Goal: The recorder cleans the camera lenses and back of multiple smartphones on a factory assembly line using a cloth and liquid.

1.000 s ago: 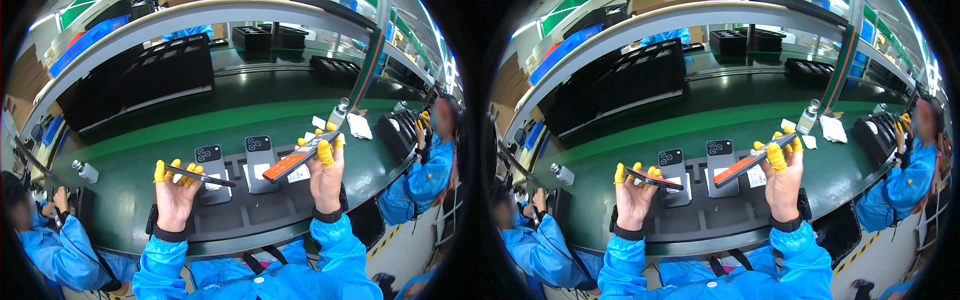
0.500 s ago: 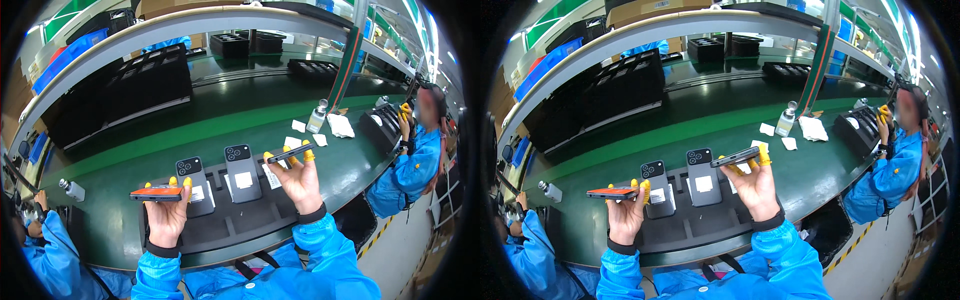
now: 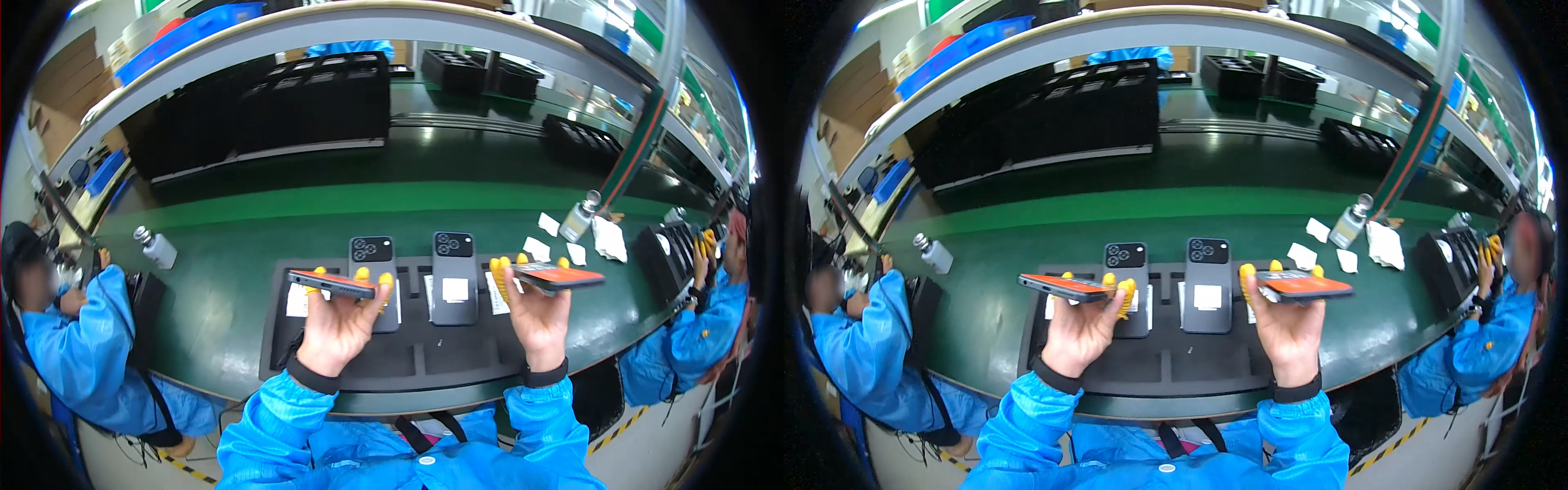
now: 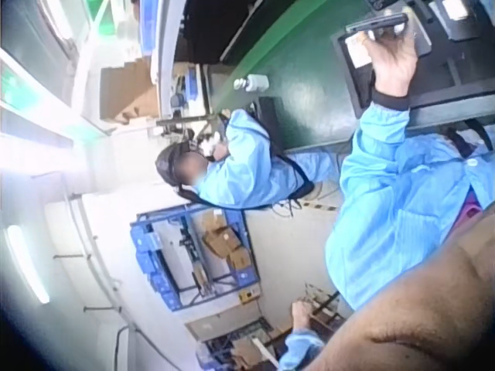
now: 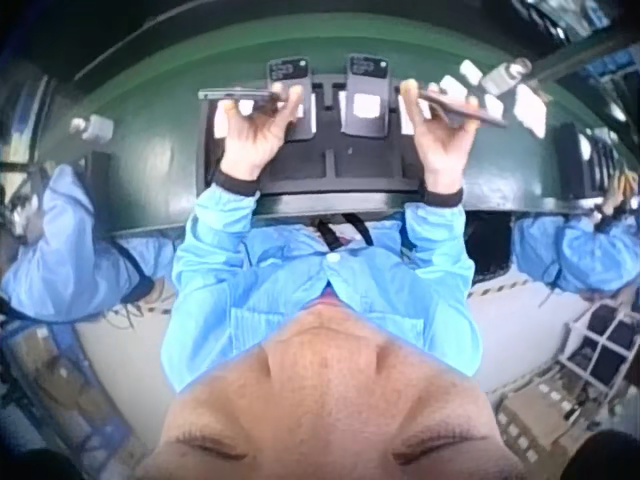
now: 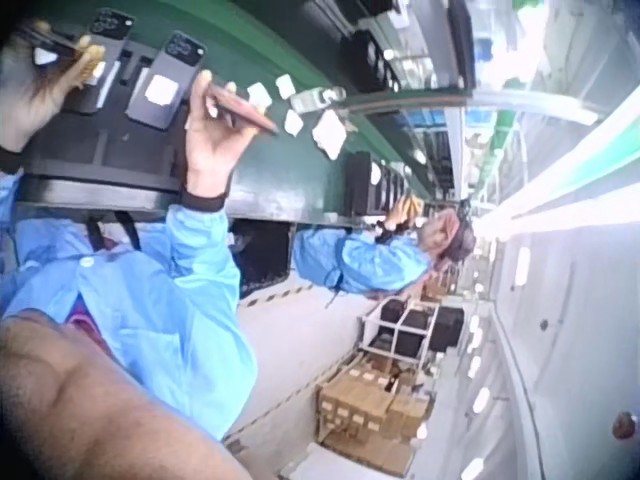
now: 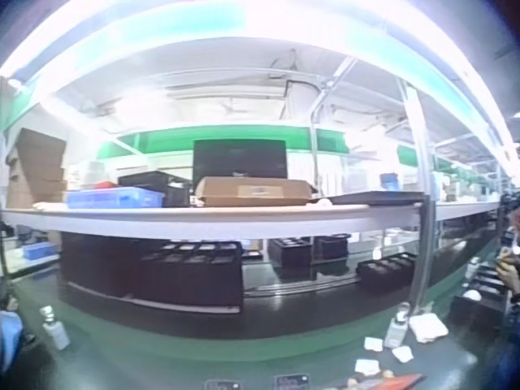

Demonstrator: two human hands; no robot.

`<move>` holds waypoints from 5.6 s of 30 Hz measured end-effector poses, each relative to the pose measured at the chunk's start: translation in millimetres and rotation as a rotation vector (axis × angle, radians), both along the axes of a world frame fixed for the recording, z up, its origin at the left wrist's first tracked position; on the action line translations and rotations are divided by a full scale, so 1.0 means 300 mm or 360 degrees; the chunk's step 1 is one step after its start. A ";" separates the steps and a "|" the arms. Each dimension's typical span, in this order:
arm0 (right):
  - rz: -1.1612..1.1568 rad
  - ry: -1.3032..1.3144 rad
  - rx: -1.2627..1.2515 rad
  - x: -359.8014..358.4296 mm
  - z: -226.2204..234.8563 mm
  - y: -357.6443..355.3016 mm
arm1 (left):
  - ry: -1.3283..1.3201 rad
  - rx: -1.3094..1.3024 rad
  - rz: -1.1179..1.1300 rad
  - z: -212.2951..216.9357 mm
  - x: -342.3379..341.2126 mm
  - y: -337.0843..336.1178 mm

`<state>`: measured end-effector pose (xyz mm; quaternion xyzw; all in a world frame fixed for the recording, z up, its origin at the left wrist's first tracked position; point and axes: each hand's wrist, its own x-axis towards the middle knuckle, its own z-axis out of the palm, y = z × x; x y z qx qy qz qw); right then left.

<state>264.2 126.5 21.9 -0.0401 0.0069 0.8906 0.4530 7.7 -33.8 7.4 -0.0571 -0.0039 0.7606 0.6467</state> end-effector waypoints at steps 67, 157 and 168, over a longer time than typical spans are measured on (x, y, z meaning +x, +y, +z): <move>-0.0397 -0.3765 0.2985 -0.052 -0.051 0.083 | 0.4673 -0.1936 0.0340 0.056 -0.186 -0.052; -0.0090 -0.1801 0.1691 -0.200 0.184 -0.020 | 0.2071 -0.0693 0.0399 0.166 -0.075 0.069; 0.0056 -0.0677 0.0280 -0.168 0.128 0.037 | 0.0443 -0.0336 0.0197 0.095 -0.078 0.073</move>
